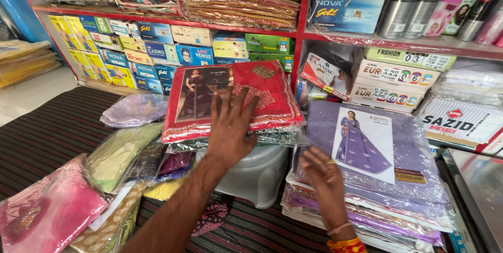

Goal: The person picks up packaged garments from a pile on the floor and stacks them one by one onto a small plastic stool. The garments are in clear plastic packaging and include various colors and designs.

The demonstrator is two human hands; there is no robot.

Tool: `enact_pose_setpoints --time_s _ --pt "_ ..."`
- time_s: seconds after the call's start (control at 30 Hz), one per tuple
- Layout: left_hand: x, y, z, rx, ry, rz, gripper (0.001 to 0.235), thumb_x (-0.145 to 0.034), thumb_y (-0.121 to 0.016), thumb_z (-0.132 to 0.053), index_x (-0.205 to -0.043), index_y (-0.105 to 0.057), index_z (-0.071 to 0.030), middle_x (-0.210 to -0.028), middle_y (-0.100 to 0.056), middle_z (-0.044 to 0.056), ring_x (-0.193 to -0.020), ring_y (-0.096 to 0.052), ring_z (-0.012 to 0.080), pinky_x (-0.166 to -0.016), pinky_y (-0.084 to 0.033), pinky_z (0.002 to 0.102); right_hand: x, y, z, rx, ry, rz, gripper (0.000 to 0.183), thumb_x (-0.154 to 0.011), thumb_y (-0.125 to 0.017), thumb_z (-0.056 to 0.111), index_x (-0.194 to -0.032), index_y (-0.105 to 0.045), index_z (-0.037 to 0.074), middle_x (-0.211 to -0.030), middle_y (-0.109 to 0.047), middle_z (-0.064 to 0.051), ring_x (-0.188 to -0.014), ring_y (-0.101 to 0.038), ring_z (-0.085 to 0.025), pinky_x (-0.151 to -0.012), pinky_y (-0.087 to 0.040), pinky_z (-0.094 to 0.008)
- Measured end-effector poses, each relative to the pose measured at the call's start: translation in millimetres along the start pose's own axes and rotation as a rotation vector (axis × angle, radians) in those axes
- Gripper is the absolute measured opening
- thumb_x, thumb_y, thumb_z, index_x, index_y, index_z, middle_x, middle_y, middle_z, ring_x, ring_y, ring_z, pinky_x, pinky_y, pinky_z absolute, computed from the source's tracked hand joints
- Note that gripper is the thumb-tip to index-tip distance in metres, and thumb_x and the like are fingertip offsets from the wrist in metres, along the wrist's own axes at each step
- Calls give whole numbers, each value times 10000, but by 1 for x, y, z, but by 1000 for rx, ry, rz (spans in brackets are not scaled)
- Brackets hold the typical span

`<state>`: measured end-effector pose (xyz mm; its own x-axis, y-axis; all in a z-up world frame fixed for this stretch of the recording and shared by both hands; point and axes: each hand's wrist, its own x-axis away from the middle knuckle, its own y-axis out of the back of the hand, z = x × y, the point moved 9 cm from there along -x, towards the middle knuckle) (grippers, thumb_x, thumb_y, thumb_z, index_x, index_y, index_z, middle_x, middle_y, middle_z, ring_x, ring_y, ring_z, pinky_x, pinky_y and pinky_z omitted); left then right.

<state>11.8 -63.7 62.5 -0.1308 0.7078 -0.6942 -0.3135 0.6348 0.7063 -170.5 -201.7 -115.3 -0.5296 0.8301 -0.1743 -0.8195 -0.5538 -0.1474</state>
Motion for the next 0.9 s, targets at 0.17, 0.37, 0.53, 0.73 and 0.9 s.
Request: enact_pose_setpoints --time_s 0.17,0.37,0.53,0.73,0.9 --pt "-7 -23 31 182 46 265 1087 -560 -949 -432 -1467 -456 -92 -1381 -539 186 -1261 -512 405 -1020 -406 592 3 -51 -15 -287 -220 63 888 -872 -706 259 -1559 -213 -12 -1457 -493 -234 -1267 -610 -340 -1050 -533 -428" --pt "-6 -25 34 166 -95 257 794 -693 -897 -374 -1337 -543 -76 -1174 -640 172 -1079 -647 383 -852 -546 520 -58 -65 -40 -505 -380 -57 801 -909 -684 361 -1486 -324 -62 -1209 -598 -262 -1097 -670 -351 -983 -598 -427" --pt "-11 -22 51 265 -141 220 609 -741 -812 -229 -1313 -627 -131 -1114 -713 130 -983 -713 348 -792 -581 486 -83 -70 -56 -425 -263 -190 725 -907 -741 374 -1439 -458 -29 -1150 -588 -183 -1033 -650 -312 -921 -608 -423" --pt "-18 -10 59 258 -98 265 562 -731 -807 -315 -1260 -684 -174 -1173 -723 97 -1063 -703 314 -861 -573 487 -54 -68 -35 -415 -132 -257 688 -878 -708 348 -1465 -410 150 -1463 -511 -97 -1325 -515 -238 -1000 -550 -483" --pt "-13 28 58 350 -103 152 835 -705 -860 -558 -1359 -588 -116 -1299 -658 172 -1146 -668 355 -921 -549 504 -48 -88 -1 -617 -66 -114 686 -888 -663 292 -1492 -352 196 -1541 -450 -115 -1364 -500 -343 -989 -532 -592"
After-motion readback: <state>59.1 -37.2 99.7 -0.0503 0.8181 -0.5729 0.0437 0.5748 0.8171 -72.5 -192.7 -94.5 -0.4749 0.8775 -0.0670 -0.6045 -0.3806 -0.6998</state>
